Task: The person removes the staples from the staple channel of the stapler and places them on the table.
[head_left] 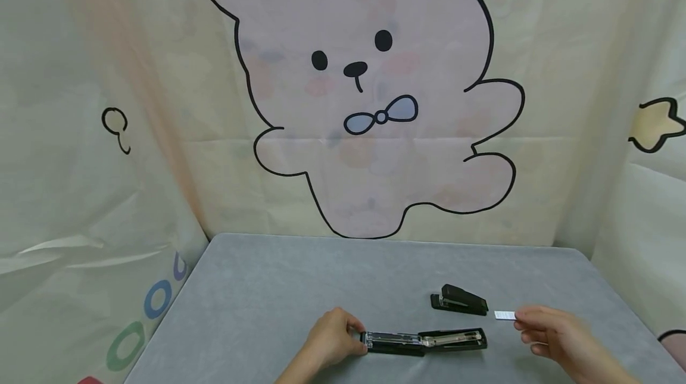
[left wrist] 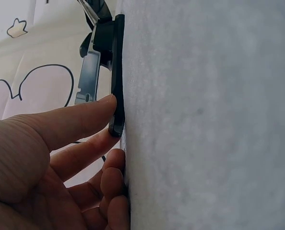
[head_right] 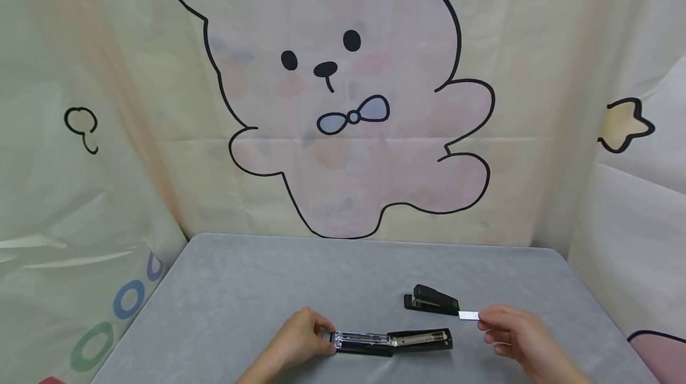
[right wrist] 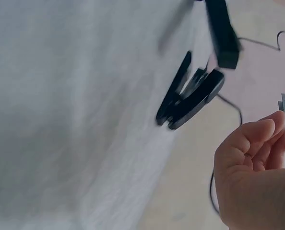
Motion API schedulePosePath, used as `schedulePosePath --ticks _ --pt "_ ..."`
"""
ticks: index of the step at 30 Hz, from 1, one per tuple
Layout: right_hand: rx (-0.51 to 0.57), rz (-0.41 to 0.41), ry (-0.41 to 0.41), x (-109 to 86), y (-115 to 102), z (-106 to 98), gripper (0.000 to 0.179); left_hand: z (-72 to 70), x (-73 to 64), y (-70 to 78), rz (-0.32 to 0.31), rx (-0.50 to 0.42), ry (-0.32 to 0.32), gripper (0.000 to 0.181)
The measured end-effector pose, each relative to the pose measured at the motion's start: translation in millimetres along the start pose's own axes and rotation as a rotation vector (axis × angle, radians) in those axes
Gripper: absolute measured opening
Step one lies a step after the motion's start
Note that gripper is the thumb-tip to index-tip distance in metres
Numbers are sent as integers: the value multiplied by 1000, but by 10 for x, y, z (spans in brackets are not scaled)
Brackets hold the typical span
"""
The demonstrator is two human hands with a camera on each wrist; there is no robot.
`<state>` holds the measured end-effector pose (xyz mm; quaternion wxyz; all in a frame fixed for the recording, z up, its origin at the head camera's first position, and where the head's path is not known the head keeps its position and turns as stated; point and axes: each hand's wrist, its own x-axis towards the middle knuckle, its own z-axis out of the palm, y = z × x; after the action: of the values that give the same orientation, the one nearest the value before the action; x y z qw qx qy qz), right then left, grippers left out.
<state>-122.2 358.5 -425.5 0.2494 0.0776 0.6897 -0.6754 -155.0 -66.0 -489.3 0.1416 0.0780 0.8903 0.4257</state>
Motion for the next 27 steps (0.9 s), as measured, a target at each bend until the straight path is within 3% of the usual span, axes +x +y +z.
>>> schedulePosePath --ticks 5,14,21,27 --pt "-46 14 16 -20 99 -220 33 -7 -4 22 -3 1 7 20" --pt "-160 89 135 78 324 -521 30 5 3 14 1 11 18 20" --pt "-246 196 341 143 474 -531 22 -3 1 7 18 10 23 21" --pt "-322 215 359 152 487 -522 23 -11 -3 20 15 0 14 20"
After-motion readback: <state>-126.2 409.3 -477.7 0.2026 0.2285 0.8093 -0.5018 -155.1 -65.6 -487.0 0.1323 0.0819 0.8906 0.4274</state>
